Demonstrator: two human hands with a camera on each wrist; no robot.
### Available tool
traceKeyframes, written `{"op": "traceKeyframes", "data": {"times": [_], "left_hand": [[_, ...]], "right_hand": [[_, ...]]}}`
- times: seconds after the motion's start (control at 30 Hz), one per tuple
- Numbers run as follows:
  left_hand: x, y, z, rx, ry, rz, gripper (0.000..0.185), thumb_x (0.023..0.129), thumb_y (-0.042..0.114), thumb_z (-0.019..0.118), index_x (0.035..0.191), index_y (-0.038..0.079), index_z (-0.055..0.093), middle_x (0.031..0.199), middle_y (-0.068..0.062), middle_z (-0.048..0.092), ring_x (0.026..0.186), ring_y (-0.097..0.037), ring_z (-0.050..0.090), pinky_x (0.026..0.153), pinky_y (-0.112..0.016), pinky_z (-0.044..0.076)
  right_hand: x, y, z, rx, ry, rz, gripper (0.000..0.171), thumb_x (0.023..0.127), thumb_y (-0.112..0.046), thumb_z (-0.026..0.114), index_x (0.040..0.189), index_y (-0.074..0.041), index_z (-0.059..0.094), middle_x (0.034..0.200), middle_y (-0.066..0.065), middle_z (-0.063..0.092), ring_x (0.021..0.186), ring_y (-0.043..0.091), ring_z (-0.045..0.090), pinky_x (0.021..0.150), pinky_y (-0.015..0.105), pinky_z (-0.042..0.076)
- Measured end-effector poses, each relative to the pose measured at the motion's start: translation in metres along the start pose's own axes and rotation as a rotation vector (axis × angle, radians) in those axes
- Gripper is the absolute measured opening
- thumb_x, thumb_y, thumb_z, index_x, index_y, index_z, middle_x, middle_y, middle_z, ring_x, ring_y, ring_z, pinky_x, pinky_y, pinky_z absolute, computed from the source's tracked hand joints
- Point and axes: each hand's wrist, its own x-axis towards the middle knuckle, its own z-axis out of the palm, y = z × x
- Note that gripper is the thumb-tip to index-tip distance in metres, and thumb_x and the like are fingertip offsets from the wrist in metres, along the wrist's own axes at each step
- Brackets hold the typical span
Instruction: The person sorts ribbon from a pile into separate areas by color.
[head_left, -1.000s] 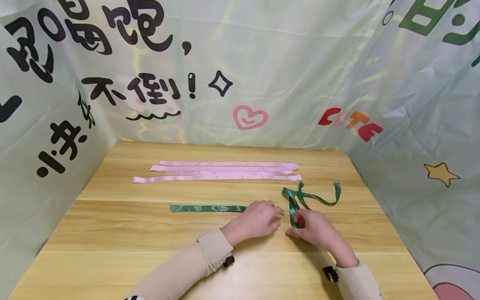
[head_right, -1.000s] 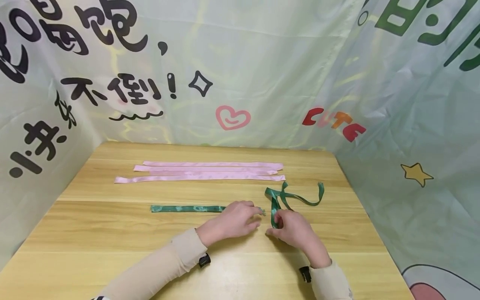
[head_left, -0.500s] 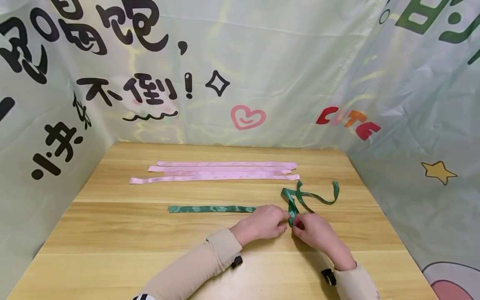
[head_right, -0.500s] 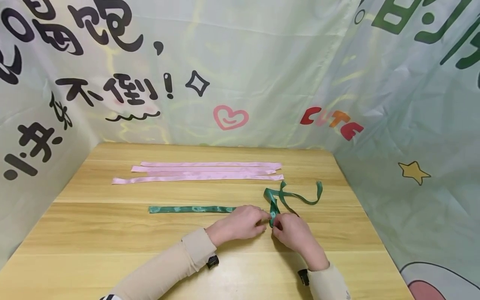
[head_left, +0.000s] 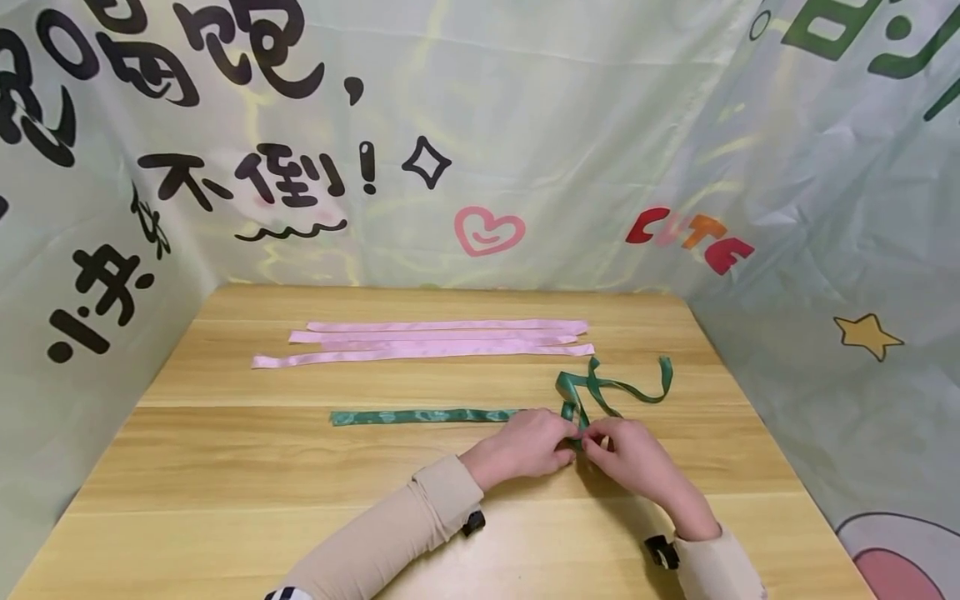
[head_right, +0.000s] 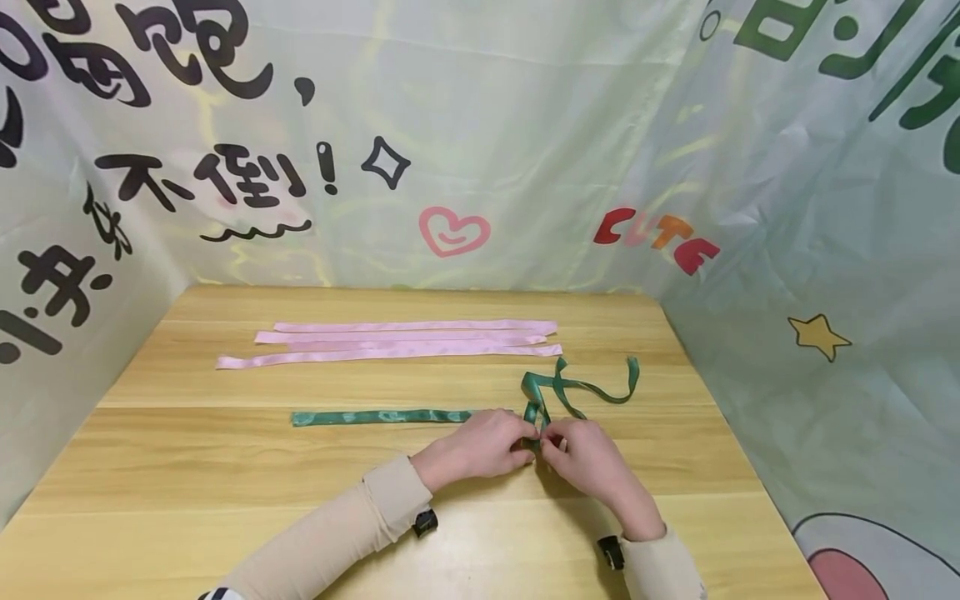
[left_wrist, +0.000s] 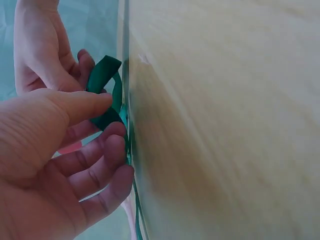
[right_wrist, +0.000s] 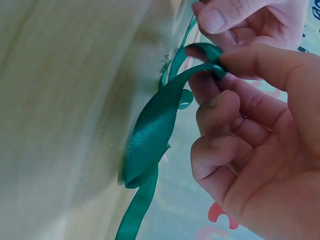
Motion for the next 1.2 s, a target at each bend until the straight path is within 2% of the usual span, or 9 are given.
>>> {"op": "traceKeyframes", "data": {"times": [0.13,0.33,0.5,0.57,0.63,0.73,0.87,1.03,1.2], "left_hand": [[-0.002,0.001,-0.002,-0.010,0.035,0.002,0.012,0.101,0.024,0.070,0.089,0.020,0.071,0.077,0.008,0.061,0.070,-0.004,0.051,0.059,-0.017,0.038],[-0.005,0.002,-0.007,0.018,0.094,-0.013,0.011,0.100,0.024,0.069,0.104,0.020,0.078,0.089,0.005,0.062,0.080,-0.008,0.051,0.068,-0.015,0.038],[-0.010,0.002,-0.013,0.003,0.107,-0.024,0.020,0.100,0.026,0.067,0.113,0.021,0.082,0.097,0.004,0.067,0.086,-0.010,0.055,0.075,-0.017,0.042],[-0.012,0.001,-0.015,-0.012,0.105,-0.022,0.017,0.101,0.026,0.068,0.105,0.020,0.083,0.091,0.006,0.066,0.084,-0.009,0.055,0.075,-0.017,0.041],[-0.014,0.000,-0.017,-0.034,0.101,-0.023,0.018,0.101,0.027,0.068,0.087,0.020,0.078,0.078,0.008,0.059,0.079,-0.008,0.052,0.073,-0.017,0.039],[-0.016,-0.002,-0.019,-0.089,0.093,-0.040,0.038,0.101,0.028,0.069,0.066,0.020,0.058,0.062,0.010,0.043,0.067,-0.006,0.044,0.067,-0.016,0.033],[-0.019,-0.003,-0.020,-0.152,0.096,-0.048,0.051,0.100,0.027,0.071,0.059,0.021,0.042,0.055,0.012,0.032,0.057,-0.002,0.035,0.058,-0.014,0.027],[-0.021,-0.006,-0.021,-0.181,0.098,-0.031,0.036,0.102,0.025,0.070,0.068,0.018,0.059,0.061,0.010,0.045,0.057,-0.001,0.038,0.058,-0.013,0.029],[-0.021,-0.014,-0.026,-0.208,0.118,-0.065,0.013,0.103,0.021,0.067,0.098,0.017,0.078,0.085,0.008,0.072,0.070,-0.001,0.054,0.070,-0.015,0.043]], "right_hand": [[0.001,0.000,0.000,0.021,0.008,0.011,0.009,0.096,-0.006,0.068,0.096,-0.012,0.075,0.075,-0.008,0.063,0.057,0.000,0.044,0.054,0.021,0.041],[0.002,-0.004,-0.001,0.088,0.011,0.065,0.017,0.105,-0.017,0.058,0.111,-0.012,0.074,0.089,-0.004,0.070,0.074,0.006,0.055,0.067,0.024,0.047],[0.003,-0.005,0.001,0.133,-0.007,0.069,0.032,0.110,-0.031,0.055,0.087,-0.014,0.070,0.072,-0.009,0.055,0.066,0.005,0.048,0.062,0.023,0.041],[0.003,-0.005,0.002,0.155,-0.014,0.060,0.036,0.109,-0.031,0.057,0.079,-0.014,0.064,0.064,-0.010,0.043,0.059,0.004,0.042,0.058,0.022,0.036],[0.003,-0.005,0.002,0.178,-0.014,0.035,0.033,0.108,-0.029,0.059,0.079,-0.015,0.066,0.064,-0.011,0.042,0.059,0.003,0.041,0.057,0.022,0.036],[0.003,-0.005,0.003,0.225,-0.018,0.027,0.023,0.107,-0.031,0.063,0.090,-0.019,0.072,0.072,-0.010,0.057,0.064,0.003,0.048,0.059,0.022,0.041],[0.004,-0.005,0.004,0.304,-0.051,0.004,0.013,0.104,-0.031,0.067,0.106,-0.019,0.073,0.094,-0.003,0.073,0.078,0.007,0.061,0.068,0.024,0.051],[0.005,-0.004,0.004,0.358,-0.075,-0.050,0.008,0.102,-0.020,0.070,0.109,-0.016,0.072,0.092,0.003,0.073,0.071,0.005,0.059,0.063,0.023,0.050],[0.006,-0.003,0.002,0.306,-0.028,-0.089,0.011,0.098,-0.005,0.070,0.108,-0.009,0.073,0.087,0.004,0.070,0.061,0.002,0.047,0.055,0.022,0.042]]}}
